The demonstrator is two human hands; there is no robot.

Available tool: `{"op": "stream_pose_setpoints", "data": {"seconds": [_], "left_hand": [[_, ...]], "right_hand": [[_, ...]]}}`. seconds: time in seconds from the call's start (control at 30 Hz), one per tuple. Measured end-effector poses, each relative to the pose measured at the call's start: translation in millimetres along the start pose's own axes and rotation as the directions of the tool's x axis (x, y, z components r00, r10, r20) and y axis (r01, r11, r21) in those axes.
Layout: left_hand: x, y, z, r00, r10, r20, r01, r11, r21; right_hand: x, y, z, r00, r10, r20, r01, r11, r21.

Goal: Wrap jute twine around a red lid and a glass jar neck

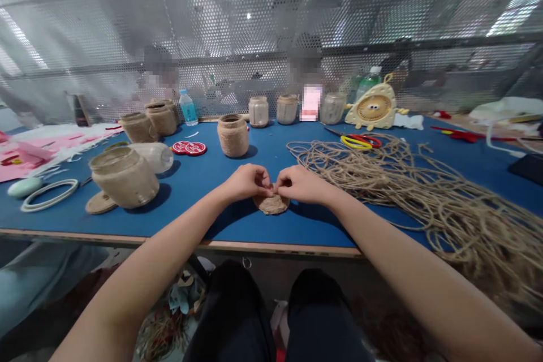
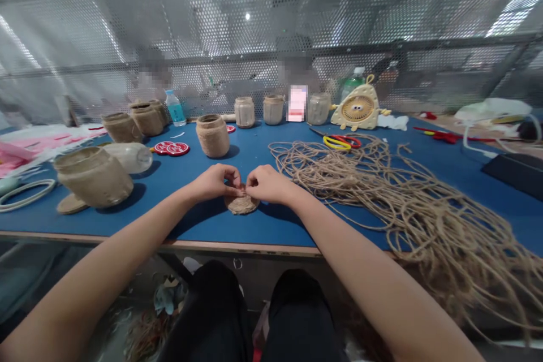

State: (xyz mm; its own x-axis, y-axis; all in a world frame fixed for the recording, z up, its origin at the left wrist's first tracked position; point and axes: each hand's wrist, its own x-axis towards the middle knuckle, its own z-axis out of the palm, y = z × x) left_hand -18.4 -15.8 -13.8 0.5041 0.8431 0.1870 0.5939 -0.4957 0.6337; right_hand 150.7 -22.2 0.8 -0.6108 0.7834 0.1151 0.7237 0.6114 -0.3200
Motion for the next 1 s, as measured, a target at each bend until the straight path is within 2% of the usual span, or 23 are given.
{"op": "stream_pose_setpoints", "data": {"seconds": [0.23,0.33,0.5,0.7,0.87,1.0], "left_hand": [[-1.4,-6.3,-3.3,0.996,0.086,-0.017,-0.087,0.991,-0.099],[-1.2,-7.6,-8.5,0.996,0.052,-0.078,-0.060,0.992,-0.111],[-1.4,-13.1,-17.9,0.984,-0.046,-0.170,0.042,0.999,-0.024],[-3.1,-21.7,-20.1,0.988,-0.142,-0.056,0.144,0.989,0.037],[-3.5,-19.7,-20.6,0.983,-0.181,-0.017,0.182,0.980,0.081],[-4.1,-15.9,-19.8,0.982,-0.189,-0.013,0.189,0.976,0.106]], "right_hand": [[0.0,-2.0,-3.0,0.993,0.045,-0.105,-0.045,0.999,0.001],[0.4,-2.9,-4.3,0.986,0.056,-0.156,-0.056,0.998,0.001],[-1.6,-4.3,-7.4,0.980,0.058,-0.190,-0.059,0.998,0.003],[-2.4,-2.9,-6.9,0.979,0.024,-0.202,-0.026,1.000,-0.005],[-5.8,-1.9,-8.4,0.980,-0.051,-0.193,0.054,0.999,0.006],[-9.4,-2.7,-10.7,0.963,-0.217,-0.157,0.225,0.974,0.031]]}}
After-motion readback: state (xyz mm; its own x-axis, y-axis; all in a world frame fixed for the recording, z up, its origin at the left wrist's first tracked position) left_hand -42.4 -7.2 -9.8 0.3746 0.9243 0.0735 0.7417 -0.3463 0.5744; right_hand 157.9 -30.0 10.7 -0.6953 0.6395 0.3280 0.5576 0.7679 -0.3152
